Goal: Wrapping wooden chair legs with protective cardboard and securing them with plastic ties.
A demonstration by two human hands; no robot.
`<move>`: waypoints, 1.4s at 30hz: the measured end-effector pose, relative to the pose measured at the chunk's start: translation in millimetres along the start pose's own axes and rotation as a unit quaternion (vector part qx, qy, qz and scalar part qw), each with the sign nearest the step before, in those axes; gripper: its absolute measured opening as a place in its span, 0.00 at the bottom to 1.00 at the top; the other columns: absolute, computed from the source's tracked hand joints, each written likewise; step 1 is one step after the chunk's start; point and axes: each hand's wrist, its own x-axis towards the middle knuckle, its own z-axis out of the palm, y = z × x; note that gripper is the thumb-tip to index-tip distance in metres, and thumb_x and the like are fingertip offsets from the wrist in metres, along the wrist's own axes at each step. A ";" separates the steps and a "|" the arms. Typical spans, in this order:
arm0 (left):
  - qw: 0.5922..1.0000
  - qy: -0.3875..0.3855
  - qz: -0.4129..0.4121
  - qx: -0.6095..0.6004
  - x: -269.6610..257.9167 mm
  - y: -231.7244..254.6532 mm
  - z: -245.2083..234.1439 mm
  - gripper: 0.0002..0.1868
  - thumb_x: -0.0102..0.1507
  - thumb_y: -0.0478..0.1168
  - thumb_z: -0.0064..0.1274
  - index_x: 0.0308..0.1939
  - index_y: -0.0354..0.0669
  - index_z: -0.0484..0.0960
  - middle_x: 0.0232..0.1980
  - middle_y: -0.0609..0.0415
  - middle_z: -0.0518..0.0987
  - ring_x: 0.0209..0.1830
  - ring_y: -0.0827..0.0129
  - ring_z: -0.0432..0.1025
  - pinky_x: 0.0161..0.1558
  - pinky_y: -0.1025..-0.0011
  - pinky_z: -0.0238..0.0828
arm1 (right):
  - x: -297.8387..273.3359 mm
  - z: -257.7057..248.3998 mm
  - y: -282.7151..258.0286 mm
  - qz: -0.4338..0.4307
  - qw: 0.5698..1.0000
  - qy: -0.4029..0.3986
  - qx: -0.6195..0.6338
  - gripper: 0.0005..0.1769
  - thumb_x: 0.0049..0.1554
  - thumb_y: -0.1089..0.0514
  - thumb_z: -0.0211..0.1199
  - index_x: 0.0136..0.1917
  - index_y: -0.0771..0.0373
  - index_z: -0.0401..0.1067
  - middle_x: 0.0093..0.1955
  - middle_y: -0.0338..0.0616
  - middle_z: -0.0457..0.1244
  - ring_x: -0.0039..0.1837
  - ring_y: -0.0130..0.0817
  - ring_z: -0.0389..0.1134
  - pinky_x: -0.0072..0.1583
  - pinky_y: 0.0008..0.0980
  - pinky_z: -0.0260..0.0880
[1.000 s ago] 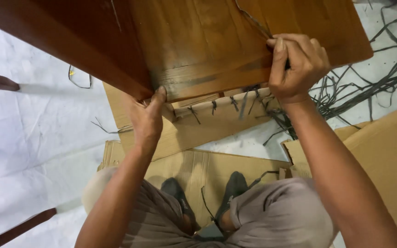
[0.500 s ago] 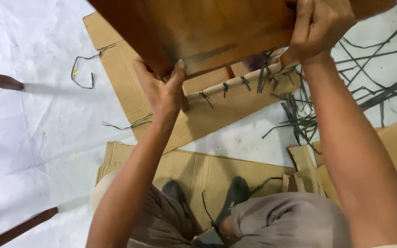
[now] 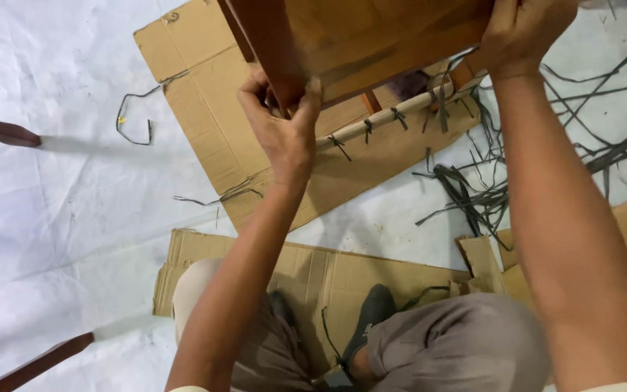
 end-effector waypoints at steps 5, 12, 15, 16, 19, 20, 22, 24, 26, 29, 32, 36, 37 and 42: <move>0.987 0.001 0.017 0.159 -4.7 2.8 -18.5 0.28 0.63 0.42 0.69 0.58 0.38 0.68 0.53 0.52 0.72 0.51 0.69 0.67 0.56 0.70 0.69 | -1.5 -5.4 -18.7 0.052 0.999 0.003 0.007 0.23 0.74 0.57 0.58 0.37 0.68 0.62 0.33 0.51 0.56 0.37 0.51 0.55 0.45 0.47 0.53; 0.996 -0.073 -0.041 0.022 -0.1 -5.4 -46.4 0.28 0.67 0.49 0.62 0.61 0.36 0.68 0.57 0.48 0.75 0.59 0.66 0.71 0.66 0.66 0.69 | 22.1 -29.3 -89.8 0.002 1.000 -0.004 0.012 0.19 0.77 0.58 0.50 0.53 0.68 0.79 0.53 0.51 0.68 0.55 0.50 0.63 0.58 0.46 0.61; 0.994 -0.105 -0.036 0.008 1.7 -10.0 -52.6 0.26 0.71 0.47 0.57 0.65 0.34 0.68 0.61 0.46 0.74 0.63 0.65 0.69 0.70 0.65 0.67 | 22.1 -39.6 -115.2 0.027 0.999 -0.012 -0.016 0.18 0.77 0.58 0.52 0.56 0.68 0.81 0.56 0.48 0.69 0.58 0.48 0.65 0.61 0.48 0.61; 0.992 -0.117 -0.047 0.001 0.3 -10.2 -56.9 0.25 0.73 0.47 0.53 0.67 0.34 0.67 0.64 0.46 0.74 0.66 0.65 0.69 0.71 0.65 0.67 | 22.0 -42.9 -128.3 0.042 0.999 -0.014 -0.023 0.18 0.77 0.58 0.52 0.57 0.69 0.81 0.58 0.47 0.68 0.60 0.46 0.66 0.63 0.49 0.60; 0.988 -0.146 -0.052 0.013 -8.4 -2.3 -69.1 0.29 0.74 0.45 0.51 0.75 0.34 0.63 0.68 0.46 0.72 0.71 0.63 0.67 0.73 0.64 0.64 | 0.3 -55.8 -159.2 0.041 0.999 0.001 0.013 0.17 0.75 0.61 0.49 0.65 0.73 0.74 0.67 0.50 0.64 0.68 0.47 0.66 0.66 0.46 0.65; 0.989 -0.141 -0.049 0.013 -9.5 2.1 -72.3 0.29 0.74 0.45 0.51 0.75 0.34 0.63 0.68 0.46 0.72 0.71 0.63 0.67 0.73 0.64 0.64 | -8.9 -56.6 -162.1 0.038 0.999 0.000 0.018 0.17 0.75 0.61 0.49 0.65 0.73 0.74 0.67 0.50 0.64 0.68 0.47 0.66 0.66 0.46 0.65; 0.982 -0.180 -0.023 0.050 -16.4 10.0 -77.1 0.31 0.76 0.43 0.50 0.80 0.34 0.61 0.77 0.46 0.67 0.81 0.60 0.60 0.78 0.63 0.58 | -31.0 -62.1 -166.0 0.168 0.974 -0.009 0.154 0.16 0.75 0.61 0.50 0.69 0.72 0.72 0.71 0.50 0.62 0.65 0.42 0.68 0.60 0.36 0.73; 0.979 -0.192 -0.049 0.040 -24.0 14.9 -84.8 0.33 0.74 0.43 0.51 0.80 0.35 0.60 0.77 0.46 0.65 0.81 0.60 0.59 0.76 0.63 0.61 | -47.7 -69.4 -160.0 0.236 0.944 -0.039 0.227 0.14 0.76 0.60 0.53 0.68 0.71 0.73 0.69 0.49 0.64 0.60 0.37 0.70 0.57 0.33 0.73; 0.974 -0.211 -0.071 0.028 -30.4 18.4 -86.5 0.34 0.73 0.42 0.52 0.80 0.36 0.59 0.78 0.47 0.63 0.81 0.59 0.58 0.75 0.63 0.64 | -61.4 -80.1 -153.0 0.302 0.905 -0.061 0.292 0.13 0.76 0.60 0.56 0.67 0.70 0.73 0.67 0.47 0.66 0.56 0.32 0.72 0.54 0.30 0.73; 0.966 -0.231 -0.110 0.020 -39.8 22.1 -84.2 0.35 0.72 0.42 0.52 0.80 0.36 0.57 0.76 0.44 0.67 0.80 0.59 0.60 0.73 0.64 0.63 | -71.9 -95.0 -147.5 0.337 0.866 -0.127 0.346 0.11 0.75 0.60 0.59 0.63 0.72 0.75 0.62 0.47 0.69 0.54 0.31 0.72 0.55 0.29 0.73; 0.962 -0.203 -0.158 0.086 -58.0 19.2 -80.3 0.36 0.69 0.44 0.56 0.77 0.33 0.62 0.70 0.42 0.75 0.72 0.58 0.70 0.68 0.64 0.70 | -78.1 -113.1 -146.8 0.410 0.822 -0.209 0.336 0.12 0.71 0.60 0.60 0.60 0.71 0.76 0.58 0.45 0.70 0.52 0.29 0.72 0.54 0.29 0.74; 0.943 -0.212 -0.169 0.195 -76.9 24.6 -65.1 0.37 0.66 0.49 0.58 0.73 0.32 0.66 0.64 0.40 0.78 0.61 0.59 0.77 0.61 0.65 0.73 | -80.9 -136.4 -140.0 0.457 0.791 -0.315 0.258 0.15 0.66 0.57 0.62 0.60 0.69 0.78 0.52 0.43 0.71 0.47 0.28 0.72 0.49 0.28 0.72; 0.935 -0.231 -0.170 0.209 -79.4 31.4 -60.0 0.36 0.66 0.50 0.58 0.71 0.32 0.69 0.62 0.39 0.80 0.61 0.60 0.78 0.60 0.66 0.74 | -80.2 -139.9 -139.3 0.459 0.784 -0.348 0.231 0.15 0.65 0.56 0.63 0.60 0.69 0.78 0.50 0.44 0.71 0.47 0.28 0.72 0.49 0.28 0.72; 0.892 -0.324 -0.162 0.271 -99.8 40.4 -37.4 0.30 0.64 0.52 0.58 0.65 0.37 0.77 0.55 0.36 0.82 0.56 0.53 0.77 0.55 0.61 0.75 | -91.3 -152.0 -123.5 0.475 0.750 -0.441 0.132 0.15 0.64 0.52 0.64 0.59 0.63 0.79 0.47 0.45 0.73 0.46 0.30 0.71 0.49 0.31 0.70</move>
